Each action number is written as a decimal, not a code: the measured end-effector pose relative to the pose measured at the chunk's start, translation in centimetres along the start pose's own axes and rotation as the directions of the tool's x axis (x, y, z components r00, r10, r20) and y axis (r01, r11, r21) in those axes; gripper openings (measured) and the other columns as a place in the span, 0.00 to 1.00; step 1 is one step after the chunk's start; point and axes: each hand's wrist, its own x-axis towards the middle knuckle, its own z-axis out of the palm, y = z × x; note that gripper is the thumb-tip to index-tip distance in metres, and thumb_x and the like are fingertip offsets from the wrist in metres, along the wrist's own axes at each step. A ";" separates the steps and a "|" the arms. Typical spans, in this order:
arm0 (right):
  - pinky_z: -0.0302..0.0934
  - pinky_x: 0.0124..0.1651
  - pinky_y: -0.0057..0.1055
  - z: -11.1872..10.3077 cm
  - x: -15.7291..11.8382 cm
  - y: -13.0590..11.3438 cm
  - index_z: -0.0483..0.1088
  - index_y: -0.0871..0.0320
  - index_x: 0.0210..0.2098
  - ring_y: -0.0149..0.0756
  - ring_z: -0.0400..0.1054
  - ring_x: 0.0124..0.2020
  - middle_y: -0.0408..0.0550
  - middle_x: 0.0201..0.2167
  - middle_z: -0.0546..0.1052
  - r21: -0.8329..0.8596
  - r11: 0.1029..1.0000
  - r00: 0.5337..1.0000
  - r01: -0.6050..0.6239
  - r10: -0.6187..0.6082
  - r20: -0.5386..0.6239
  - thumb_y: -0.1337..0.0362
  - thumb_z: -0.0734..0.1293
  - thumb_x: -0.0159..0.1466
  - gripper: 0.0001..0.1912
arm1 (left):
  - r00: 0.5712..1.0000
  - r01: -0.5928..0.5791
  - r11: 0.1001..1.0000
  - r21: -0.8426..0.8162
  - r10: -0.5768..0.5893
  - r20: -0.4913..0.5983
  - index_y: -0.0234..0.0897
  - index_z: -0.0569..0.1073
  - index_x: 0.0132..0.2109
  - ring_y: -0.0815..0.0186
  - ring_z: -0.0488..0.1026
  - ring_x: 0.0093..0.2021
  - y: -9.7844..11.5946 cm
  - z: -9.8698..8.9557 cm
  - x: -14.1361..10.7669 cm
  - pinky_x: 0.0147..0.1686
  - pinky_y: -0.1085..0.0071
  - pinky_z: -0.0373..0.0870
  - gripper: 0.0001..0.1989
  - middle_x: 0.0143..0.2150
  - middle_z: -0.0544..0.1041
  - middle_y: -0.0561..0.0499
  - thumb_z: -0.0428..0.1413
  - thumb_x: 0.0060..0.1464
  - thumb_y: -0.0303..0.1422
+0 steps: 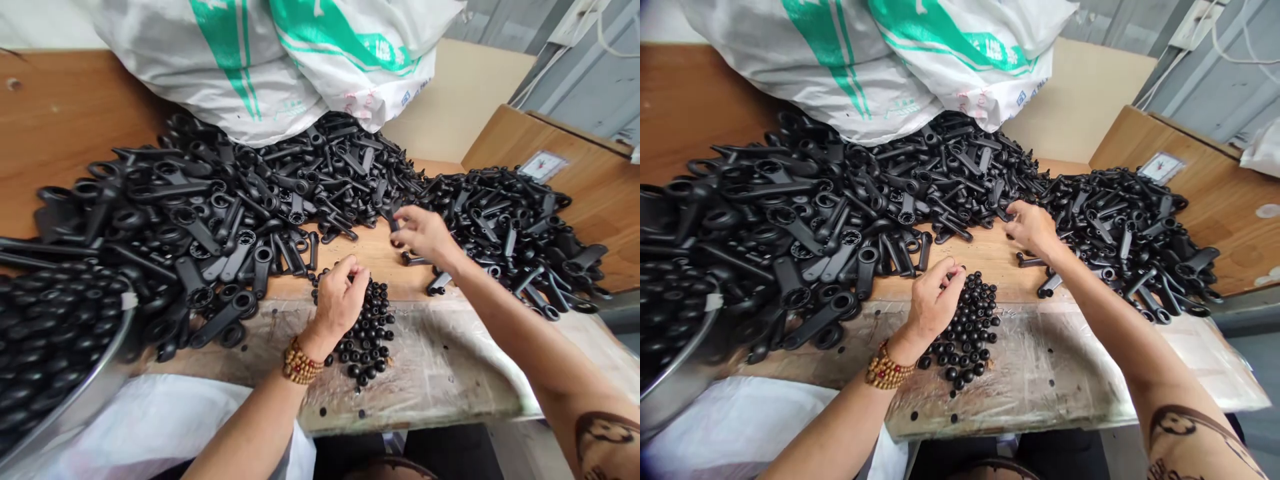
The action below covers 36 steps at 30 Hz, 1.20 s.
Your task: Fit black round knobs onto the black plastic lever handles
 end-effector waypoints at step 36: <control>0.56 0.23 0.25 2.3 -15.2 2.2 0.71 0.60 0.33 0.27 0.62 0.20 0.41 0.21 0.70 0.889 0.424 0.966 -0.172 -0.106 0.237 0.59 0.69 0.54 0.11 | 0.850 0.439 0.823 -0.359 -0.251 0.463 0.31 0.70 0.45 0.73 0.63 0.20 3.0 0.9 -2.6 0.22 0.74 0.60 0.16 0.25 0.70 0.54 0.53 0.51 0.35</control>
